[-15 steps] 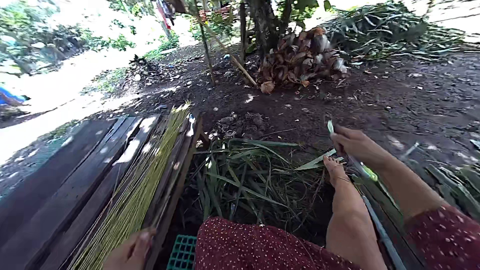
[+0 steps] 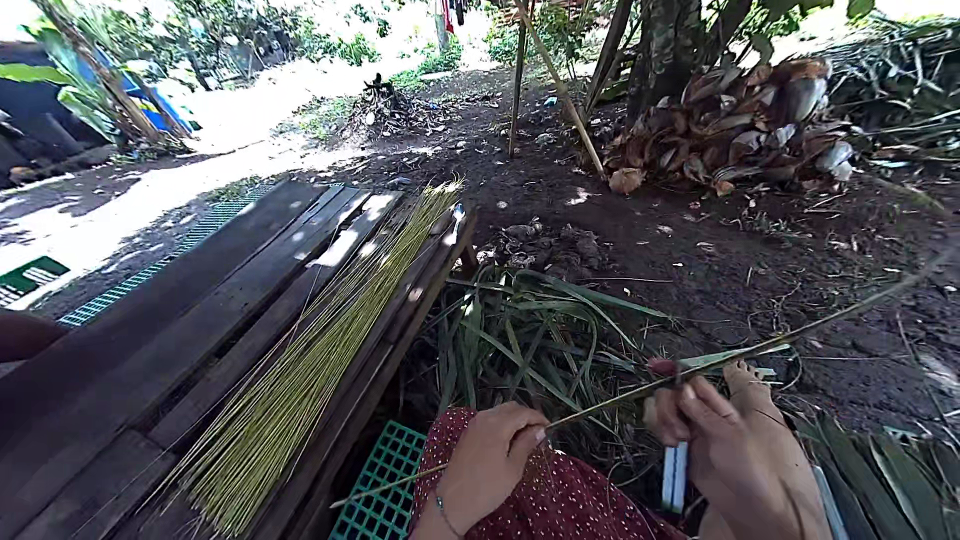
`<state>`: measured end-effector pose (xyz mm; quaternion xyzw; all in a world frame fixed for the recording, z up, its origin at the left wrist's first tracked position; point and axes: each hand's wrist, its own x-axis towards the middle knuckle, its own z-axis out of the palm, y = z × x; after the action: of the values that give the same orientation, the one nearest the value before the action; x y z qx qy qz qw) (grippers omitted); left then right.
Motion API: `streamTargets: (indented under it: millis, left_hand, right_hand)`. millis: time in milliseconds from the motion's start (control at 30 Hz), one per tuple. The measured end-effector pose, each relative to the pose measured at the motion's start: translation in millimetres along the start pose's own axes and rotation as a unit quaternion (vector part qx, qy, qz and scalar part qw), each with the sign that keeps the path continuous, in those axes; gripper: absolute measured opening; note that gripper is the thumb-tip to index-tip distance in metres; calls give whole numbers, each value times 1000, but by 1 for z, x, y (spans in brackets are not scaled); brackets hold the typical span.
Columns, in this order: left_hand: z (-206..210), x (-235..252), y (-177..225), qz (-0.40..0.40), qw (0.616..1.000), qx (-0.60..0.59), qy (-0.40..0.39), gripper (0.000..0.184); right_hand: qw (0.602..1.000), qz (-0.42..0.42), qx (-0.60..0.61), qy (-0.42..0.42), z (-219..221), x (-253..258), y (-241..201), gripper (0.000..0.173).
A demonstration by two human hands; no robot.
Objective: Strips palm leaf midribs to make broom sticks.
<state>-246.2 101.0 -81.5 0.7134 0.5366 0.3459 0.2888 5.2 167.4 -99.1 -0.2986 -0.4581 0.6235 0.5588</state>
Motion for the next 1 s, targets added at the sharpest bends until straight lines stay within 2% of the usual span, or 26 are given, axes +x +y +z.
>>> streamTargets:
  millis: [100, 200, 267, 333, 400, 533, 600, 733, 900, 1000]
  left_hand:
    - [-17, -24, -27, -17, 999, 0, -28, 25]
    - [-28, -42, -41, -63, 998, 14, -1, 26]
    - [-25, -45, -41, -71, 997, 21, 32, 26]
    - [-17, -40, -33, -77, 996, 11, 45, 25]
    - [-7, -31, -21, -75, 996, -18, 39, 23]
    - [16, -11, 1, -30, 996, -76, 40, 24]
    - [26, -2, 13, -30, 995, -90, 40, 26]
    - [37, 6, 34, -30, 993, -103, 40, 25]
    - [43, 5, 48, 9, 994, -103, 44, 19]
    - [48, 2, 54, 29, 996, -29, 85, 10]
  right_hand:
    - [993, -93, -2, 69, -50, 14, -27, 25]
    - [978, -158, 25, 138, -79, 21, -50, 34]
    - [973, -177, 44, 138, -87, 22, -54, 39]
    - [981, -164, 43, 95, -82, 20, -51, 37]
    - [993, -113, 13, 31, -66, 14, -41, 35]
    - [995, 37, -19, -89, -7, -12, -22, 58]
    - [984, 85, -25, -155, 9, -23, -12, 60]
    - [965, 101, -60, -234, 17, -29, 0, 54]
    - [968, 57, -82, -230, 21, -36, 1, 46]
    - [969, 23, -137, -206, 24, -40, 0, 43]
